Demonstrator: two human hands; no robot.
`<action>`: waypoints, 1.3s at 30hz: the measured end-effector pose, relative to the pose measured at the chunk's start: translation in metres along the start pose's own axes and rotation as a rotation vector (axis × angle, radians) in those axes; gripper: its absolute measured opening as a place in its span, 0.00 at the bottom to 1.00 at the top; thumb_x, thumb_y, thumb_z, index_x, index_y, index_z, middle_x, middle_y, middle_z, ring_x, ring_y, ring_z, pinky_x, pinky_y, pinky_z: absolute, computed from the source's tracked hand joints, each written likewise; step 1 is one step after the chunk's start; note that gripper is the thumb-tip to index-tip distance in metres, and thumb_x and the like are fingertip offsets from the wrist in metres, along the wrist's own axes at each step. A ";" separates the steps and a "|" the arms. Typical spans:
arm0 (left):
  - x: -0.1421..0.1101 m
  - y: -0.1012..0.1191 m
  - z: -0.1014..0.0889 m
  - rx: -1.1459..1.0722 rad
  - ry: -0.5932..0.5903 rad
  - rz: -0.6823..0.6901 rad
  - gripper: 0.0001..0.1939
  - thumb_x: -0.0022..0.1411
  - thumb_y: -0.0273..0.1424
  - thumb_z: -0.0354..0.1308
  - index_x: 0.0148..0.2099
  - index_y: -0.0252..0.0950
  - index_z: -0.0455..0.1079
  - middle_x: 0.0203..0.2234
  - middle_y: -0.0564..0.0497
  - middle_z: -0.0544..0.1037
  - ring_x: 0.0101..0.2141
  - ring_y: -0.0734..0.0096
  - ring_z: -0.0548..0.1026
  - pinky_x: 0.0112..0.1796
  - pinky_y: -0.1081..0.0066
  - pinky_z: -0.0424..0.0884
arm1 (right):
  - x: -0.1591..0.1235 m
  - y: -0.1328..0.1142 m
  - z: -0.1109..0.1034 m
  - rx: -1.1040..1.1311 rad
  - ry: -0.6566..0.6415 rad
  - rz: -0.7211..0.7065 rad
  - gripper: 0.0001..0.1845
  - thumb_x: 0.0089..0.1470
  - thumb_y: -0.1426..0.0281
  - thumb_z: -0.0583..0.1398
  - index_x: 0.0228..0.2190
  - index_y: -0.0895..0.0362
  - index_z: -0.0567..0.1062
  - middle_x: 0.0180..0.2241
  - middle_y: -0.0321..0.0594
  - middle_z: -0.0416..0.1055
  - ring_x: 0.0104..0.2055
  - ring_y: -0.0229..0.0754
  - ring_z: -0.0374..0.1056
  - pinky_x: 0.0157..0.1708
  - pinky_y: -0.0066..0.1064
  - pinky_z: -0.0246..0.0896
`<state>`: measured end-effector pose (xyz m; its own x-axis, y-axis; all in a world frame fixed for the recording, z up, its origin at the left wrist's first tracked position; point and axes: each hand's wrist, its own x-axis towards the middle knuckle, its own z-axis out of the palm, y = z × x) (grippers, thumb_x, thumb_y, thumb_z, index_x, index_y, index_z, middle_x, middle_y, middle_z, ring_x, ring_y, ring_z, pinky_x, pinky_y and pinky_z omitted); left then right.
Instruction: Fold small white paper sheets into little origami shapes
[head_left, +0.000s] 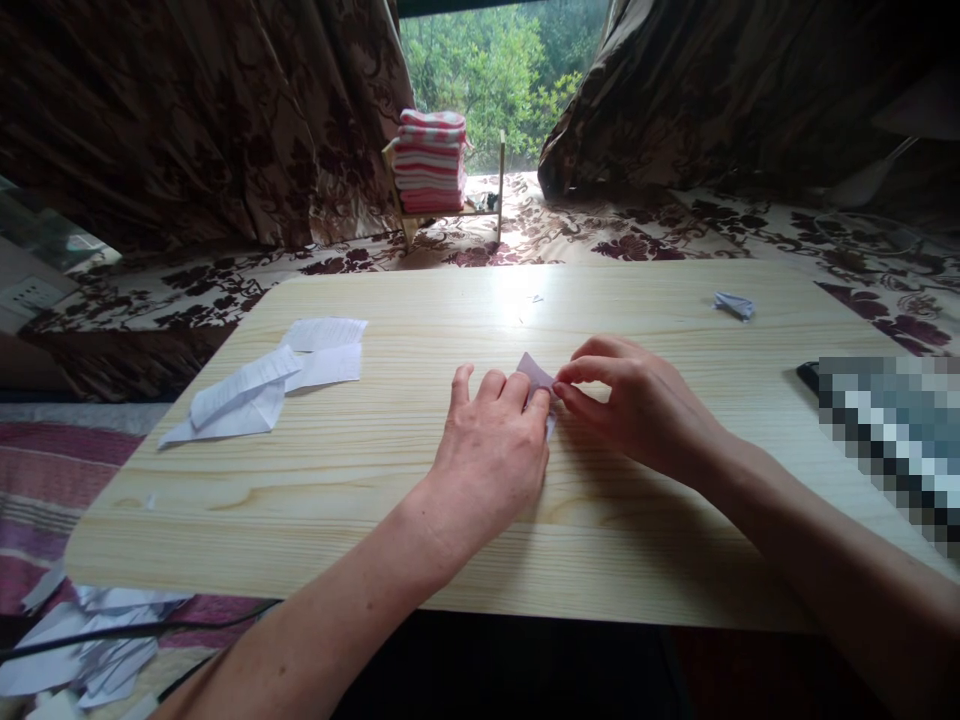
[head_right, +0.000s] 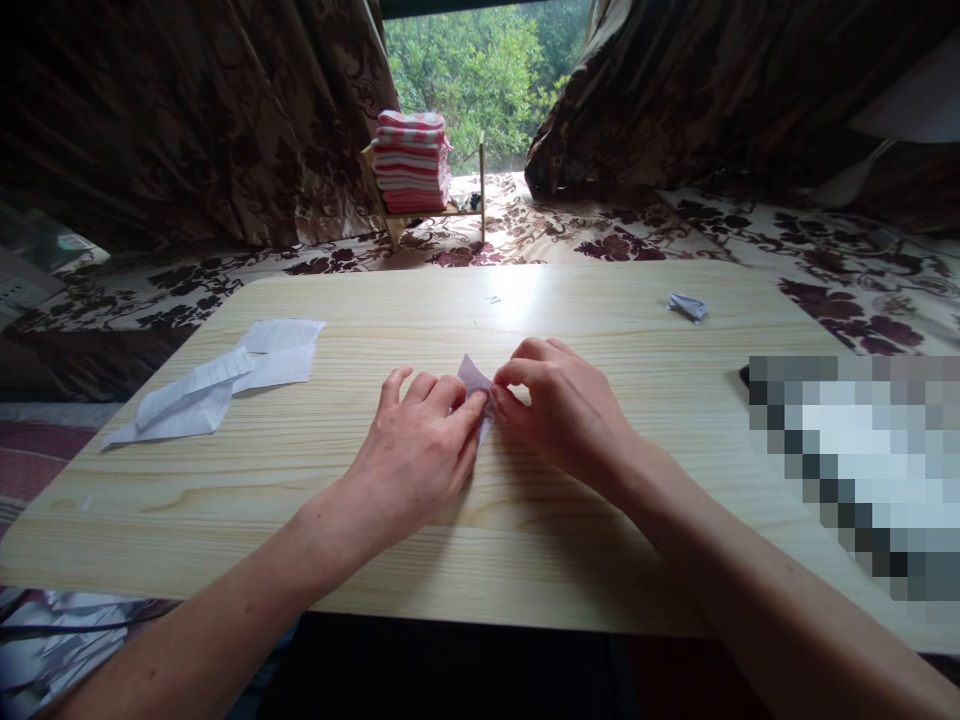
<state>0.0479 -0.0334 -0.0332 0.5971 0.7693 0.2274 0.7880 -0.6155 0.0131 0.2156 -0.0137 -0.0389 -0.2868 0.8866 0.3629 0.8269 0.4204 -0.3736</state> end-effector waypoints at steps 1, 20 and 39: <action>0.000 0.000 0.000 0.000 0.001 0.001 0.14 0.63 0.29 0.46 0.47 0.35 0.69 0.39 0.45 0.71 0.43 0.57 0.66 0.52 0.50 0.53 | 0.001 -0.001 0.001 -0.015 -0.010 0.007 0.10 0.54 0.69 0.57 0.27 0.57 0.77 0.31 0.44 0.73 0.35 0.45 0.66 0.31 0.34 0.59; 0.001 0.000 -0.001 -0.010 -0.012 -0.011 0.14 0.63 0.30 0.46 0.47 0.35 0.68 0.40 0.44 0.71 0.44 0.57 0.65 0.53 0.50 0.52 | -0.006 0.000 -0.003 0.055 -0.009 -0.014 0.06 0.50 0.72 0.58 0.29 0.56 0.77 0.31 0.41 0.71 0.35 0.45 0.66 0.33 0.35 0.61; 0.001 0.000 0.001 -0.006 0.029 -0.008 0.14 0.64 0.31 0.44 0.46 0.34 0.68 0.39 0.46 0.71 0.43 0.57 0.66 0.53 0.50 0.52 | -0.002 0.005 -0.015 0.097 0.036 0.091 0.10 0.47 0.74 0.55 0.28 0.56 0.76 0.33 0.40 0.71 0.34 0.42 0.67 0.29 0.31 0.59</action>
<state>0.0492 -0.0324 -0.0338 0.5864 0.7688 0.2552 0.7917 -0.6106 0.0205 0.2270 -0.0162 -0.0287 -0.1936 0.9151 0.3537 0.7974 0.3568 -0.4867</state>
